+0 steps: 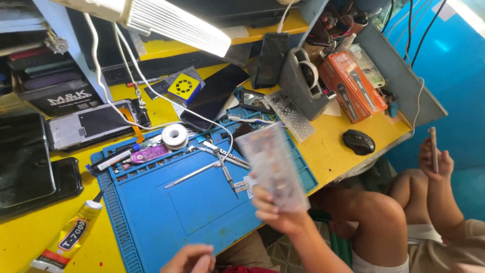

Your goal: The person applies adhesive to a mobile phone frame, places a back cover onto the phone, and then uses a sim tool to remove and insert a sim card tray.

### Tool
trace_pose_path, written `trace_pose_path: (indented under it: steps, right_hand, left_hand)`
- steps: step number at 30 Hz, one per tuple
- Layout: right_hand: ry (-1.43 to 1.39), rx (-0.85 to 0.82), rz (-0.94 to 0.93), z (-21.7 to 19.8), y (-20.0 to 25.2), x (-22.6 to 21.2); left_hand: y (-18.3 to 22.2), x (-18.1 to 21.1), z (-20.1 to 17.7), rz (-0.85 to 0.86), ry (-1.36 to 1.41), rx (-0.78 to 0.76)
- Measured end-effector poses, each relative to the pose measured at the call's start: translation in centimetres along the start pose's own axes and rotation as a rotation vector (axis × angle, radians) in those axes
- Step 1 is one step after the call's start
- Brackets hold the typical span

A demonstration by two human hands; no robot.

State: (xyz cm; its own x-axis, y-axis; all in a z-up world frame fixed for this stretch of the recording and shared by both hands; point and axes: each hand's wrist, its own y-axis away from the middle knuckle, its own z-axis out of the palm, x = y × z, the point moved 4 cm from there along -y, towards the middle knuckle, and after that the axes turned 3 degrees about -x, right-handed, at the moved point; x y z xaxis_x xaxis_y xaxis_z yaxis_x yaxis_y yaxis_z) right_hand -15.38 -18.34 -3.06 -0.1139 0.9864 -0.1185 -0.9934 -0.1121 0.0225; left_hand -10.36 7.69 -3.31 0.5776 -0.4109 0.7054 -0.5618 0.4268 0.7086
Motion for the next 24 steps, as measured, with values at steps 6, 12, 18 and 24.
trace_pose_path:
  steps: [6,12,18,24]
  right_hand:
    - [1.334,0.629,-0.215,2.5,-2.8,-3.0]
    - [1.737,0.842,-0.660,-0.6,-5.0,-16.1]
    - [1.794,0.886,-0.574,-3.6,-5.6,-23.6]
    - [2.412,0.804,-0.564,-0.7,-5.5,-23.0]
  left_hand:
    - [-1.6,3.4,0.2,0.473,-0.213,0.021]
    - [-0.6,3.2,-0.7,0.691,-0.228,0.001]
    - [-0.1,3.9,-1.1,0.840,-0.175,-0.050]
    - [1.5,4.6,-1.4,0.940,-0.119,-0.086]
